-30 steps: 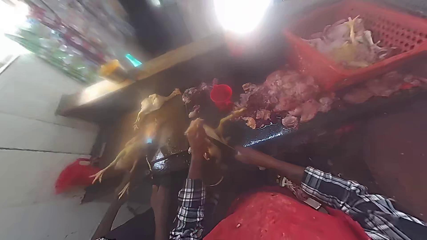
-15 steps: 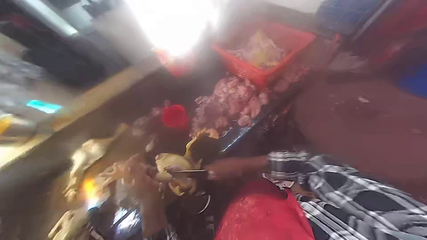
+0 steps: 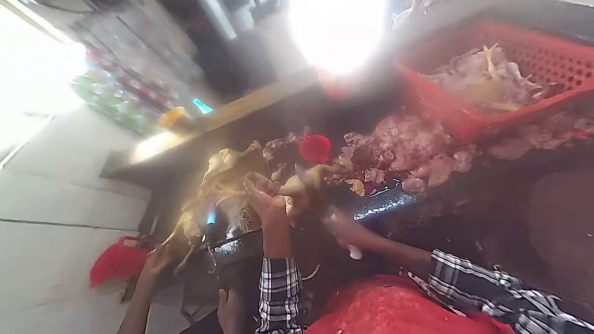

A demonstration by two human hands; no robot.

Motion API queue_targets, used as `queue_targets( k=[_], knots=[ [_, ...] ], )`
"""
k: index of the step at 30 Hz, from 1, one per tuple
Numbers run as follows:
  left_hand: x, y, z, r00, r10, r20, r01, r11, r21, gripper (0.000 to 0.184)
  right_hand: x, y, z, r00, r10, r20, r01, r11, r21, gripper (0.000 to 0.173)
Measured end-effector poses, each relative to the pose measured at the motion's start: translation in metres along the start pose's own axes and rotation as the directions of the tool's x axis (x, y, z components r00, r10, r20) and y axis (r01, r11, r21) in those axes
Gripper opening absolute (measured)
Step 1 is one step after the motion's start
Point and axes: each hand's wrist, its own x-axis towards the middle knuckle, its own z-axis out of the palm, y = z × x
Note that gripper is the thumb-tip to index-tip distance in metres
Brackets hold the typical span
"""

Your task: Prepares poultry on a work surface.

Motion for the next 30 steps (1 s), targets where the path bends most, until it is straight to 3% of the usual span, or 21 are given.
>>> queue_targets(
  k=[3,5,7,10,11,12,14,15,16,17,18,20,22,24,26,30],
  knots=[
    [0.013,0.003,-0.018,0.999,-0.037,-0.006,0.036,0.998,-0.049,0.034,-0.025,0.04,-0.023,0.989,0.09,0.114,-0.031,0.897,-0.441,0.051],
    [0.018,0.003,-0.031,0.994,-0.068,0.09,0.073,0.996,-0.056,0.035,-0.042,0.072,-0.041,0.985,0.096,0.143,0.008,0.805,-0.593,0.046],
    [0.017,0.009,-0.035,0.952,-0.139,0.273,0.145,0.989,0.001,0.036,-0.054,0.089,-0.061,0.994,0.054,0.096,0.01,0.821,-0.571,0.051],
    [0.026,0.022,-0.031,0.771,-0.32,0.55,0.263,0.947,0.182,0.036,-0.058,0.088,-0.081,0.994,0.036,-0.106,-0.073,0.924,-0.376,0.054],
    [0.037,0.022,-0.03,0.718,-0.368,0.591,0.265,0.929,0.257,0.035,-0.056,0.088,-0.086,0.987,0.032,-0.16,-0.088,0.931,-0.355,0.054],
    [0.051,0.015,-0.03,0.709,-0.394,0.585,0.212,0.91,0.356,0.034,-0.052,0.089,-0.09,0.98,0.035,-0.194,-0.102,0.931,-0.35,0.054],
    [0.084,-0.014,-0.045,0.777,-0.369,0.51,-0.035,0.783,0.621,0.031,-0.042,0.097,-0.094,0.978,0.059,-0.201,-0.13,0.924,-0.359,0.055],
    [0.094,-0.032,-0.058,0.83,-0.33,0.45,-0.174,0.614,0.77,0.036,-0.04,0.104,-0.093,0.979,0.077,-0.187,-0.142,0.92,-0.366,0.055],
    [0.093,-0.045,-0.07,0.871,-0.304,0.387,-0.253,0.398,0.882,0.046,-0.04,0.113,-0.091,0.981,0.103,-0.167,-0.16,0.911,-0.381,0.056],
    [0.083,-0.054,-0.084,0.893,-0.292,0.343,-0.276,0.248,0.929,0.059,-0.043,0.122,-0.09,0.984,0.113,-0.138,-0.161,0.897,-0.412,0.056],
    [0.068,-0.064,-0.1,0.91,-0.258,0.324,-0.283,0.184,0.941,0.069,-0.048,0.131,-0.089,0.987,0.117,-0.109,-0.155,0.871,-0.467,0.054],
    [0.022,-0.078,-0.124,0.934,-0.164,0.318,-0.296,0.144,0.944,0.062,-0.057,0.148,-0.092,0.992,0.116,-0.051,-0.124,0.806,-0.579,0.054],
    [-0.02,-0.1,-0.146,0.94,-0.161,0.301,-0.283,0.125,0.951,0.049,-0.067,0.164,-0.092,0.991,0.136,-0.012,-0.113,0.775,-0.622,0.053],
    [-0.034,-0.119,-0.161,0.95,-0.174,0.26,-0.247,0.092,0.965,0.058,-0.064,0.175,-0.091,0.99,0.143,-0.017,-0.125,0.797,-0.59,0.054],
    [-0.029,-0.127,-0.158,0.958,-0.16,0.238,-0.239,0.013,0.971,0.068,-0.046,0.16,-0.086,0.99,0.14,-0.033,-0.136,0.839,-0.527,0.058],
    [-0.023,-0.144,-0.121,0.947,-0.135,0.291,-0.316,-0.224,0.922,0.06,0.006,0.093,-0.081,0.991,0.131,-0.017,-0.122,0.857,-0.501,0.057]
  ],
)
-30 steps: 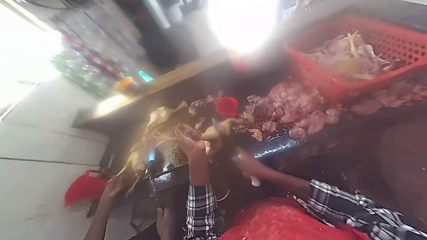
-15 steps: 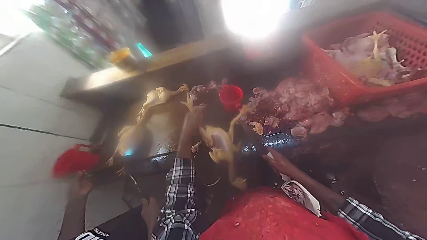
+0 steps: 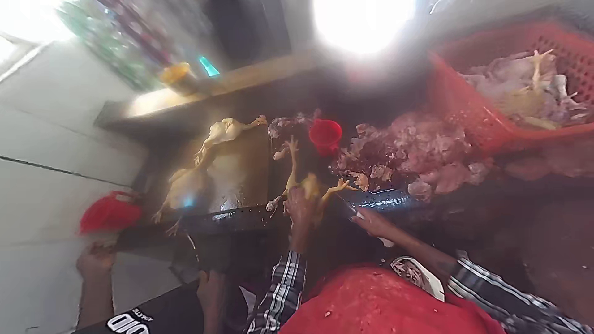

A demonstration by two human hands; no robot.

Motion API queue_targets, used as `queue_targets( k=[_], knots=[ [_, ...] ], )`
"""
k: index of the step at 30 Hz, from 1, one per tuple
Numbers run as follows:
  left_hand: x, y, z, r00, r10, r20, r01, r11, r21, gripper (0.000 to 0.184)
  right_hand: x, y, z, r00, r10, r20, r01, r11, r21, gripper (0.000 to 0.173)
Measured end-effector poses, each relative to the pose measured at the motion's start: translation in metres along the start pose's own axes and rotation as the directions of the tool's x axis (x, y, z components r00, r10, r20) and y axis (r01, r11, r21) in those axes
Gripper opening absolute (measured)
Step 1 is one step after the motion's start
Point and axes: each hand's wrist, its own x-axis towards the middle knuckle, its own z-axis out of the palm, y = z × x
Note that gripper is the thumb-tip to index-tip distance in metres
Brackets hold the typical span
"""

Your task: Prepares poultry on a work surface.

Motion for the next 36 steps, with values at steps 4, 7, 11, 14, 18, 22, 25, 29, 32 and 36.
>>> queue_targets(
  k=[4,7,11,14,18,22,25,29,32,36],
  knots=[
    [0.014,0.003,0.008,1.0,0.021,-0.015,-0.021,0.999,0.046,0.061,0.051,-0.029,-0.017,0.997,-0.062,0.041,0.064,0.997,-0.05,0.057],
    [0.013,-0.022,0.021,0.977,0.153,-0.149,-0.151,0.988,0.022,0.058,0.061,-0.047,-0.023,0.991,-0.077,0.108,0.084,0.994,-0.064,0.053],
    [0.012,-0.041,0.031,0.907,0.306,-0.289,-0.317,0.948,0.008,0.051,0.073,-0.097,-0.029,0.987,-0.138,0.087,0.156,0.951,-0.265,0.048],
    [0.011,-0.038,0.03,0.908,0.298,-0.295,-0.314,0.949,-0.006,0.05,0.082,-0.136,-0.027,0.989,-0.144,-0.019,0.125,0.909,-0.397,0.046],
    [0.006,-0.04,0.032,0.904,0.293,-0.311,-0.32,0.947,-0.035,0.048,0.095,-0.144,-0.019,0.987,-0.158,-0.005,0.143,0.907,-0.396,0.042],
    [0.01,-0.046,0.033,0.895,0.29,-0.339,-0.332,0.941,-0.071,0.044,0.089,-0.119,-0.021,0.983,-0.149,0.105,0.171,0.954,-0.246,0.043],
    [0.01,-0.047,0.033,0.892,0.28,-0.355,-0.337,0.935,-0.108,0.043,0.067,-0.091,-0.03,0.969,-0.113,0.221,0.156,0.97,-0.188,0.041],
    [0.011,-0.048,0.037,0.89,0.262,-0.374,-0.328,0.936,-0.125,0.039,0.051,-0.079,-0.027,0.954,-0.041,0.298,0.058,0.997,-0.05,0.036],
    [0.012,-0.048,0.036,0.889,0.274,-0.367,-0.344,0.928,-0.14,0.039,0.065,-0.09,-0.014,0.969,-0.113,0.218,0.124,0.991,-0.04,0.038],
    [0.011,-0.049,0.032,0.907,0.216,-0.363,-0.292,0.941,-0.172,0.041,0.07,-0.095,0.006,0.983,-0.157,0.091,0.166,0.981,-0.097,0.045]
  ],
)
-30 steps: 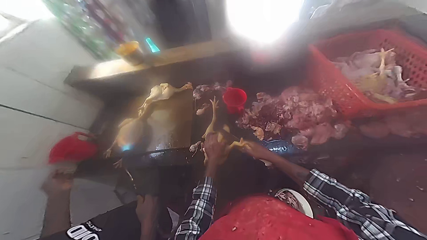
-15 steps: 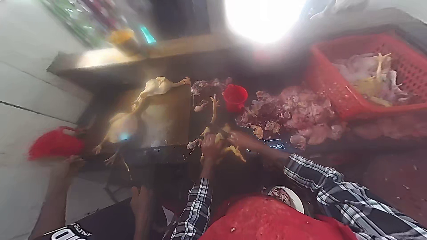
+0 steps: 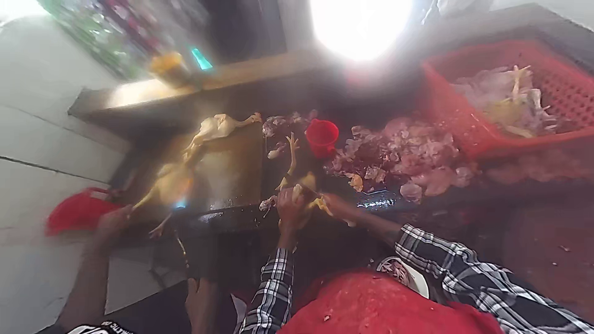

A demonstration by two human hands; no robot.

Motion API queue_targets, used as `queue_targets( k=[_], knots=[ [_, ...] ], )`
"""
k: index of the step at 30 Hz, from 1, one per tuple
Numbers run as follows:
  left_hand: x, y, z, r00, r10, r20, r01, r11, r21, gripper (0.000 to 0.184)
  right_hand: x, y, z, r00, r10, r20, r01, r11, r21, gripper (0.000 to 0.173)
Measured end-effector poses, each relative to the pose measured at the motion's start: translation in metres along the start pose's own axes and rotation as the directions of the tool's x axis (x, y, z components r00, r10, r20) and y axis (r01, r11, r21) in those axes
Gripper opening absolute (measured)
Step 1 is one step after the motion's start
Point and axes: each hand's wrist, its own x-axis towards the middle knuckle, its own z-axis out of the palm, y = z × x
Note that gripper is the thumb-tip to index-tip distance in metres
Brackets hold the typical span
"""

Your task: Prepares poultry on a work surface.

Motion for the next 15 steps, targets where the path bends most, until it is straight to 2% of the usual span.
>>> queue_targets(
  k=[2,4,6,8,10,12,14,15],
  knots=[
    [-0.001,0.003,0.0,0.997,-0.079,-0.022,0.078,0.996,-0.031,0.043,-0.014,0.012,0.004,0.998,0.054,0.026,-0.056,0.996,0.063,0.045],
    [0.002,0.006,-0.007,0.983,-0.182,0.031,0.184,0.975,-0.121,0.046,-0.035,0.036,-0.001,0.993,0.112,0.031,-0.115,0.987,0.115,0.046],
    [-0.006,0.001,-0.021,0.96,-0.257,0.107,0.277,0.919,-0.28,0.041,-0.068,0.068,0.0,0.987,0.145,-0.072,-0.134,0.982,0.136,0.049],
    [-0.028,-0.008,-0.043,0.959,-0.278,0.055,0.278,0.89,-0.361,0.035,-0.101,0.095,0.002,0.961,0.206,-0.184,-0.184,0.974,0.132,0.051],
    [-0.062,-0.021,-0.059,0.932,-0.355,0.064,0.355,0.871,-0.339,0.03,-0.131,0.128,0.017,0.951,0.219,-0.217,-0.217,0.976,0.032,0.049],
    [-0.09,-0.027,-0.057,0.894,-0.415,0.168,0.448,0.838,-0.311,0.028,-0.148,0.154,0.032,0.964,0.195,-0.182,-0.231,0.952,-0.2,0.051],
    [-0.107,-0.024,-0.041,0.907,-0.384,0.173,0.419,0.866,-0.273,0.032,-0.149,0.147,0.043,0.983,0.128,-0.131,-0.164,0.932,-0.322,0.05],
    [-0.112,-0.019,-0.031,0.93,-0.348,0.123,0.367,0.901,-0.231,0.034,-0.147,0.133,0.049,0.989,0.08,-0.123,-0.117,0.937,-0.328,0.049]
  ],
)
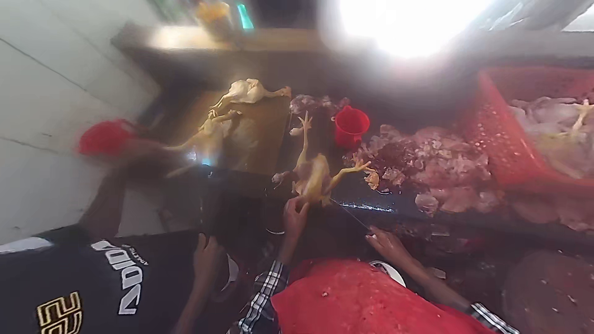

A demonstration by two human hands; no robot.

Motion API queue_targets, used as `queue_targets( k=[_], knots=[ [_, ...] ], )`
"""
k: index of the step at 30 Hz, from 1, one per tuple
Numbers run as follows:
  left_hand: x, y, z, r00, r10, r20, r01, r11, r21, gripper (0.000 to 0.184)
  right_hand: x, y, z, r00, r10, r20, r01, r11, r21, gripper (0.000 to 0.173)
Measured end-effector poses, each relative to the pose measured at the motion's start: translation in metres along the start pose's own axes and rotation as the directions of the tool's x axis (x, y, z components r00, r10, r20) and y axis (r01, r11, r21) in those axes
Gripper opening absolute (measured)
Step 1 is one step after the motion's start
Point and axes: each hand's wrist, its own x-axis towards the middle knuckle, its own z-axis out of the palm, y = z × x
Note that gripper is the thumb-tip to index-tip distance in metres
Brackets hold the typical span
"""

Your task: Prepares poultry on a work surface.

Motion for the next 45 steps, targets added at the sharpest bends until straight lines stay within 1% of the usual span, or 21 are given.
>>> queue_targets(
  k=[3,5,6,8,10,13,18,20,22,25,27,28,29,31,32,33,34,37,41,43,45],
  knots=[
    [0.0,0.015,0.02,0.985,0.14,-0.102,-0.124,0.981,0.146,0.037,0.015,-0.057,-0.014,0.984,-0.157,-0.088,0.162,0.986,0.047,0.05],
    [-0.001,0.02,0.024,0.987,0.138,-0.087,-0.121,0.977,0.174,0.04,0.031,-0.084,-0.02,0.962,-0.247,-0.115,0.253,0.967,0.041,0.053],
    [-0.003,0.016,0.026,0.986,0.14,-0.091,-0.123,0.977,0.176,0.041,0.037,-0.093,-0.021,0.959,-0.262,-0.109,0.267,0.963,0.028,0.054],
    [-0.003,0.004,0.031,0.977,0.167,-0.132,-0.144,0.975,0.171,0.038,0.049,-0.103,-0.016,0.965,-0.246,-0.096,0.247,0.969,-0.001,0.057],
    [0.003,-0.005,0.034,0.963,0.213,-0.163,-0.179,0.964,0.199,0.03,0.057,-0.112,-0.008,0.973,-0.212,-0.094,0.212,0.977,-0.018,0.058],
    [0.004,-0.006,0.032,0.973,0.195,-0.124,-0.167,0.964,0.206,0.02,0.066,-0.136,-0.004,0.981,-0.182,-0.067,0.178,0.982,-0.068,0.056],
    [-0.001,-0.002,0.026,0.97,0.183,-0.162,-0.161,0.977,0.141,0.021,0.1,-0.165,0.008,0.959,-0.254,-0.123,0.234,0.96,-0.155,0.055],
    [-0.002,-0.004,0.022,0.964,0.195,-0.181,-0.17,0.975,0.145,0.019,0.098,-0.16,0.012,0.969,-0.235,-0.078,0.219,0.96,-0.172,0.056],
    [-0.004,-0.006,0.02,0.967,0.173,-0.186,-0.155,0.982,0.106,0.016,0.084,-0.137,0.019,0.982,-0.188,-0.031,0.179,0.966,-0.188,0.057],
    [-0.009,-0.017,0.014,0.986,0.004,-0.166,-0.018,0.996,-0.082,0.017,0.043,-0.07,0.037,0.99,-0.144,-0.001,0.14,0.966,-0.216,0.056],
    [-0.012,-0.027,0.007,0.982,-0.105,-0.156,0.081,0.985,-0.15,0.018,0.008,-0.021,0.041,0.99,-0.131,-0.051,0.116,0.964,-0.238,0.053],
    [-0.015,-0.031,0.002,0.98,-0.109,-0.164,0.087,0.987,-0.138,0.018,-0.009,-0.001,0.04,0.984,-0.132,-0.121,0.099,0.964,-0.245,0.051],
    [-0.018,-0.031,-0.004,0.983,-0.073,-0.166,0.055,0.992,-0.111,0.02,-0.024,0.012,0.033,0.975,-0.11,-0.192,0.062,0.968,-0.242,0.05],
    [-0.022,-0.018,-0.007,0.984,0.107,-0.143,-0.114,0.993,-0.044,0.018,-0.038,0.021,0.01,0.955,-0.025,-0.295,-0.04,0.977,-0.211,0.052],
    [-0.021,-0.008,-0.002,0.977,0.195,-0.089,-0.195,0.981,0.002,0.017,-0.035,0.022,-0.003,0.946,0.008,-0.324,-0.072,0.98,-0.187,0.054],
    [-0.017,0.0,0.005,0.965,0.263,-0.02,-0.261,0.963,0.072,0.017,-0.027,0.022,-0.015,0.947,0.046,-0.318,-0.1,0.983,-0.154,0.057],
    [-0.011,0.005,0.013,0.956,0.292,0.036,-0.294,0.942,0.164,0.02,-0.017,0.019,-0.025,0.952,0.077,-0.296,-0.121,0.984,-0.134,0.06],
    [0.007,0.003,0.027,0.961,0.277,0.024,-0.268,0.903,0.336,0.025,0.015,-0.001,-0.04,0.954,0.126,-0.274,-0.169,0.976,-0.14,0.061],
    [0.004,0.002,0.02,0.985,0.172,-0.011,-0.157,0.919,0.363,0.036,0.049,-0.01,-0.05,0.959,0.109,-0.262,-0.162,0.969,-0.189,0.058],
    [0.002,0.003,0.018,0.984,0.176,-0.03,-0.153,0.915,0.373,0.035,0.062,-0.006,-0.054,0.972,0.108,-0.21,-0.141,0.979,-0.15,0.056],
    [0.004,0.015,0.016,0.997,0.076,0.005,-0.071,0.911,0.407,0.03,0.068,0.001,-0.055,0.978,0.108,-0.176,-0.125,0.988,-0.091,0.056]
  ],
)
